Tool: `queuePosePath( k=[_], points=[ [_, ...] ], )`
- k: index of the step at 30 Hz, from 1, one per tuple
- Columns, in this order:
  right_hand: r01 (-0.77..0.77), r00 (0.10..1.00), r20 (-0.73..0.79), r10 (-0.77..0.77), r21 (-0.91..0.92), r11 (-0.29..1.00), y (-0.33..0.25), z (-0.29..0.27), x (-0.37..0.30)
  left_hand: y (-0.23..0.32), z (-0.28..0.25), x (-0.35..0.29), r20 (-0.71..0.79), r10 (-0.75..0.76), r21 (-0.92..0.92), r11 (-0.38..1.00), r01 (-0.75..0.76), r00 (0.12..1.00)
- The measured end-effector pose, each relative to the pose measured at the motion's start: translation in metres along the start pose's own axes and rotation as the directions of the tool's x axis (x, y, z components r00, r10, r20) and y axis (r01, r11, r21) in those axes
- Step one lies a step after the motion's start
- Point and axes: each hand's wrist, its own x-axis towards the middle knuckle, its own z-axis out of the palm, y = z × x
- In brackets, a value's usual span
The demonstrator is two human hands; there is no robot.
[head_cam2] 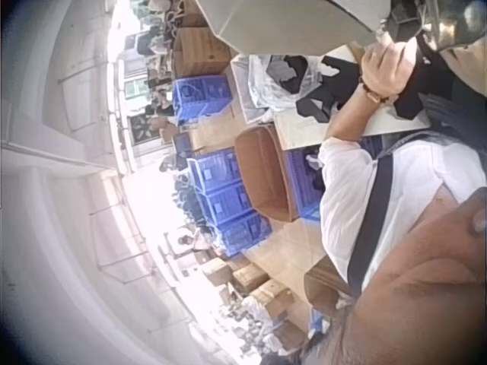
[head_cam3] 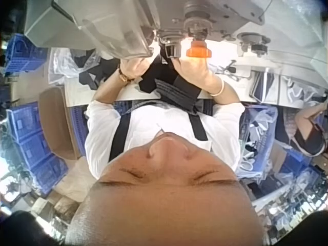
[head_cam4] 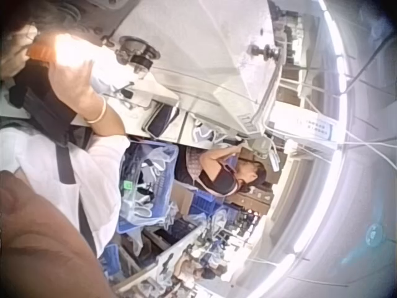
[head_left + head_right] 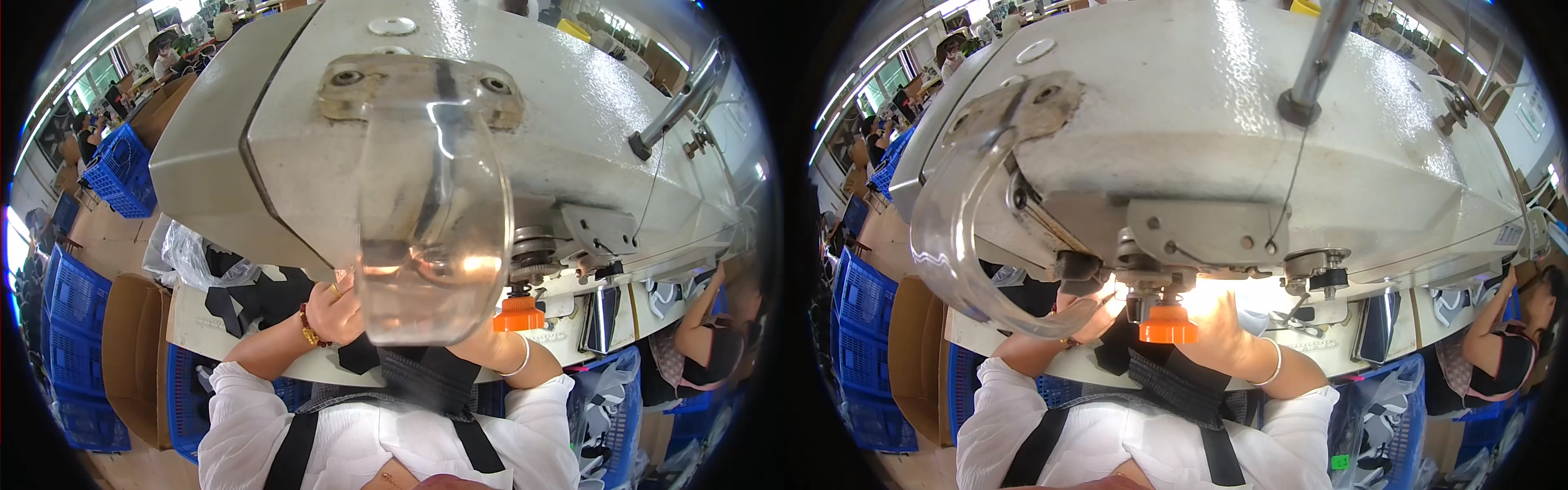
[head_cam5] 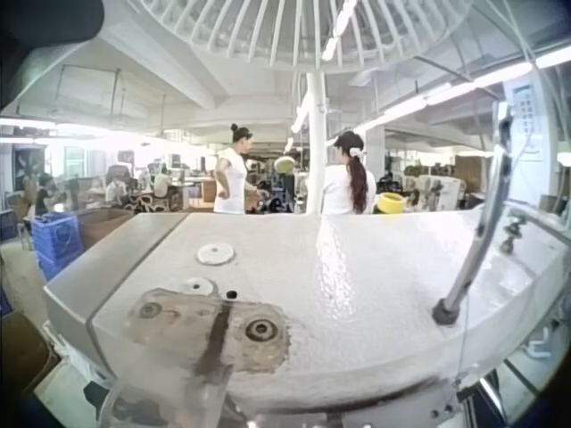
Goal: The worker is using an industrial sewing machine to stitch together components of a shoe upper.
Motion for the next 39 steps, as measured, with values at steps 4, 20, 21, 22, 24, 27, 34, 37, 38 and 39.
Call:
queuePosePath(
  k=[4, 20, 21, 22, 24, 27, 34, 37, 38, 39],
  points=[
    [0.046, 0.998, -0.036, -0.047, -0.029, 0.999, 0.001, 0.004, 0.004, -0.004, 0.006, -0.006, 0.003, -0.011, -0.069, 0.998, 0.011, 1.000],
    [-0.056, 0.998, 0.029, 0.056, 0.017, 0.998, 0.000, 0.000, -0.001, -0.011, 0.008, 0.000, -0.041, 0.006, -0.141, 0.990, -0.012, 0.999],
    [-0.079, 0.997, 0.008, 0.079, 0.035, 0.996, 0.003, 0.002, -0.004, -0.011, 0.004, 0.005, -0.042, 0.010, -0.153, 0.988, -0.016, 0.999],
    [-0.102, 0.995, -0.013, 0.102, 0.054, 0.993, 0.005, 0.005, -0.007, -0.011, 0.000, 0.009, -0.043, 0.014, -0.164, 0.986, -0.021, 0.999],
    [-0.093, 0.993, -0.072, 0.097, 0.055, 0.994, 0.012, 0.012, -0.012, -0.012, -0.007, 0.014, -0.091, 0.040, -0.121, 0.991, -0.051, 0.995],
    [-0.003, 0.983, -0.186, 0.002, -0.005, 1.000, 0.022, 0.023, -0.021, -0.010, -0.004, 0.012, -0.034, -0.015, -0.093, 0.996, 0.012, 0.999],
    [-0.041, 0.999, 0.018, 0.045, -0.166, 0.985, 0.022, 0.021, -0.042, -0.010, 0.012, -0.013, 0.045, 0.029, -0.090, 0.996, -0.025, 0.999],
    [-0.010, 1.000, 0.015, 0.016, -0.368, 0.930, 0.015, 0.022, -0.035, -0.010, 0.008, -0.015, 0.062, 0.030, -0.101, 0.995, -0.024, 0.998],
    [0.016, 1.000, 0.007, -0.014, -0.428, 0.904, 0.015, 0.021, -0.031, -0.011, 0.007, -0.013, 0.066, 0.031, -0.106, 0.994, -0.024, 0.997],
    [0.043, 0.998, -0.013, -0.055, -0.459, 0.887, 0.016, 0.019, -0.026, -0.012, 0.006, -0.011, 0.068, 0.040, -0.111, 0.993, -0.032, 0.997]
  ],
)
